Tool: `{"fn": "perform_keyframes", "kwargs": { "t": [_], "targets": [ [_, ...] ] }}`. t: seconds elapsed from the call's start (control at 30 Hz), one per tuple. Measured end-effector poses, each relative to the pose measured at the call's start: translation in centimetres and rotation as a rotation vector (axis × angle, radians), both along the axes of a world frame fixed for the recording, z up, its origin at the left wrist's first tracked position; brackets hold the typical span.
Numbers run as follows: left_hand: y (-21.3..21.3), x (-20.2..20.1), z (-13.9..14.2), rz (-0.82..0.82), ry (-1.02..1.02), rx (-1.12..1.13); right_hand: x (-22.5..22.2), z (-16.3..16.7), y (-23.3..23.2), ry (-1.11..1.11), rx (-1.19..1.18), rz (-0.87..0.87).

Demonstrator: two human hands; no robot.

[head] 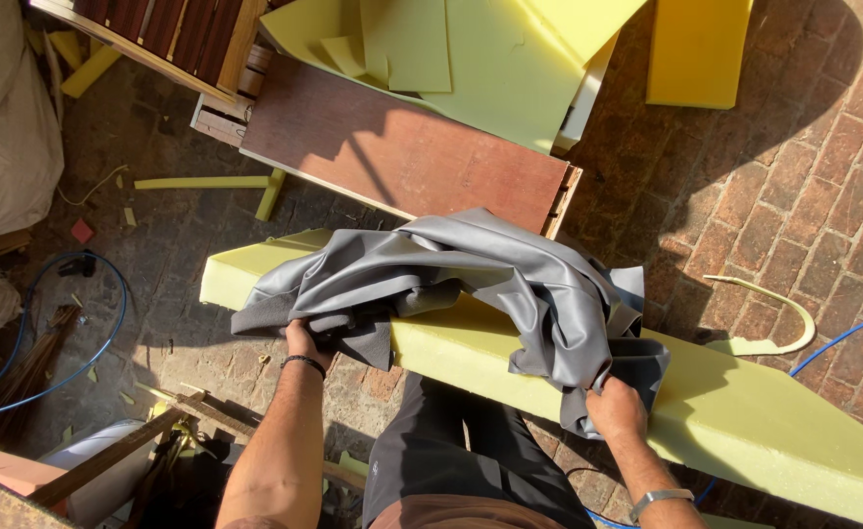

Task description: The person picks up a piece of gray fabric from a pile on the floor, walks to a workbench, and drapes the fabric over a long rectangular foam piece. They smooth and adjust the fabric along the foam's length, ensuring it lies flat and covers the surface.

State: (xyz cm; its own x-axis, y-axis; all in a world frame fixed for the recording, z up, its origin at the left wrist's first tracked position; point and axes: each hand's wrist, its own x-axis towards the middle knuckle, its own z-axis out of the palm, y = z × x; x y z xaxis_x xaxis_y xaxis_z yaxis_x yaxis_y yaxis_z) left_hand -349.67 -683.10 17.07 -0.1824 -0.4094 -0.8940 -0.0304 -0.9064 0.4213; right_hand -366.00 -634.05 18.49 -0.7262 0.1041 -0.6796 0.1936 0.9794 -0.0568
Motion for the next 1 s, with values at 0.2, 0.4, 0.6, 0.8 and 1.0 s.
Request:
{"fn": "perform_keyframes", "kwargs": {
  "t": [0.2, 0.4, 0.6, 0.8, 1.0],
  "targets": [
    [0.1, -0.2, 3.1, -0.256, -0.763, -0.252, -2.5, 2.2, 2.9, 0.414, -0.237, -0.063],
    [0.2, -1.5, 7.2, -0.937, -1.198, -0.965, -7.2, 9.2, 3.4, 0.310, -0.829, -0.053],
    [3.3, -5.2, 8.8, -1.493, -0.813, -1.403, -6.2, 14.8, -1.8, -0.544, -0.611, 0.366],
    [2.1, -4.2, 11.3, -1.445, -0.750, -1.259, -6.6, 20.0, 5.4, -0.438, -0.287, 0.325],
    [4.6, 1.0, 9.5, -1.760, -0.593, -1.347, -5.1, 14.1, 12.7, -0.506, 0.034, 0.395]
  ]
}}
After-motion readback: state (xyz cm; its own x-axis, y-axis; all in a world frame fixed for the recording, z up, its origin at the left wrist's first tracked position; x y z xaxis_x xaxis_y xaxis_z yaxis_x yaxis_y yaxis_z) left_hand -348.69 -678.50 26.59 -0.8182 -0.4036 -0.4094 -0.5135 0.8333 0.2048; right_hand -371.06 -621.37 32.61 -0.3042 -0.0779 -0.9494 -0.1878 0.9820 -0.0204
